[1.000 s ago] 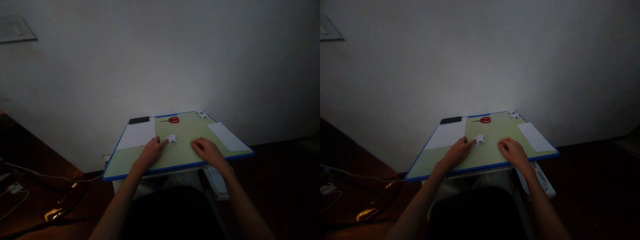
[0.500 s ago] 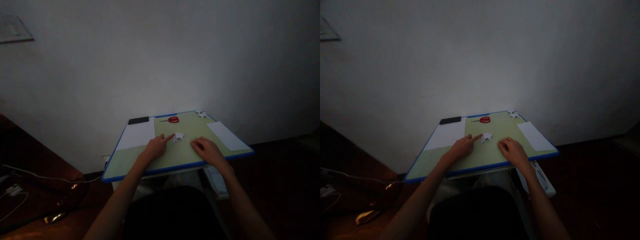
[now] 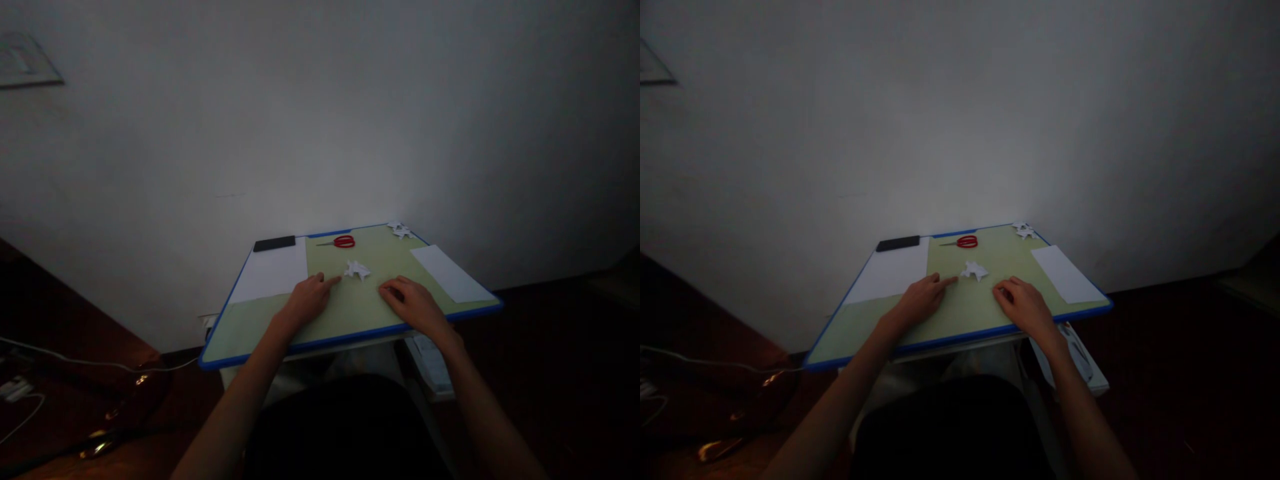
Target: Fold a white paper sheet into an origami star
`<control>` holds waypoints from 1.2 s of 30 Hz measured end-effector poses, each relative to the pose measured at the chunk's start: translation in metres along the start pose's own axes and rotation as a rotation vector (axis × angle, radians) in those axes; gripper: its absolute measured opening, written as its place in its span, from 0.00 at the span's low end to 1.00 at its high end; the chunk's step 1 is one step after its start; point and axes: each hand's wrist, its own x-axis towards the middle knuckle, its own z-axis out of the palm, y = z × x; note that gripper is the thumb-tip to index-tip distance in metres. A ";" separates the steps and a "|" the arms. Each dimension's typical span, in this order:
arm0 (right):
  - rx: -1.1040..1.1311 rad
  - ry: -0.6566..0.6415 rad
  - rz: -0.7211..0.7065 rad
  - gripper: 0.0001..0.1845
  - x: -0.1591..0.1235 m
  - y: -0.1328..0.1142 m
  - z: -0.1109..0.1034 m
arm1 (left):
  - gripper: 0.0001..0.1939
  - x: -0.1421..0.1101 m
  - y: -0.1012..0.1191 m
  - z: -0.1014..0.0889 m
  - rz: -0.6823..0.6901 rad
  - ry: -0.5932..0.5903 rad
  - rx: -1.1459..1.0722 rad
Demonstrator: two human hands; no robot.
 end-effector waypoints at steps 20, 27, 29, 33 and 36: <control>-0.151 -0.380 -0.363 0.37 0.092 -0.023 -0.006 | 0.24 -0.002 -0.005 0.010 -0.026 0.030 -0.026; -0.273 -0.441 -0.289 0.29 0.081 -0.024 -0.019 | 0.25 -0.003 -0.005 0.010 -0.023 0.033 -0.032; -0.312 -0.401 -0.235 0.36 0.074 -0.024 -0.024 | 0.25 -0.004 -0.004 0.009 -0.024 0.031 -0.032; -0.373 -0.356 -0.177 0.39 0.060 -0.022 -0.030 | 0.25 -0.003 -0.002 0.007 -0.030 0.027 -0.030; -0.401 -0.359 -0.184 0.28 0.055 -0.019 -0.034 | 0.25 -0.003 -0.003 0.008 -0.027 0.026 -0.030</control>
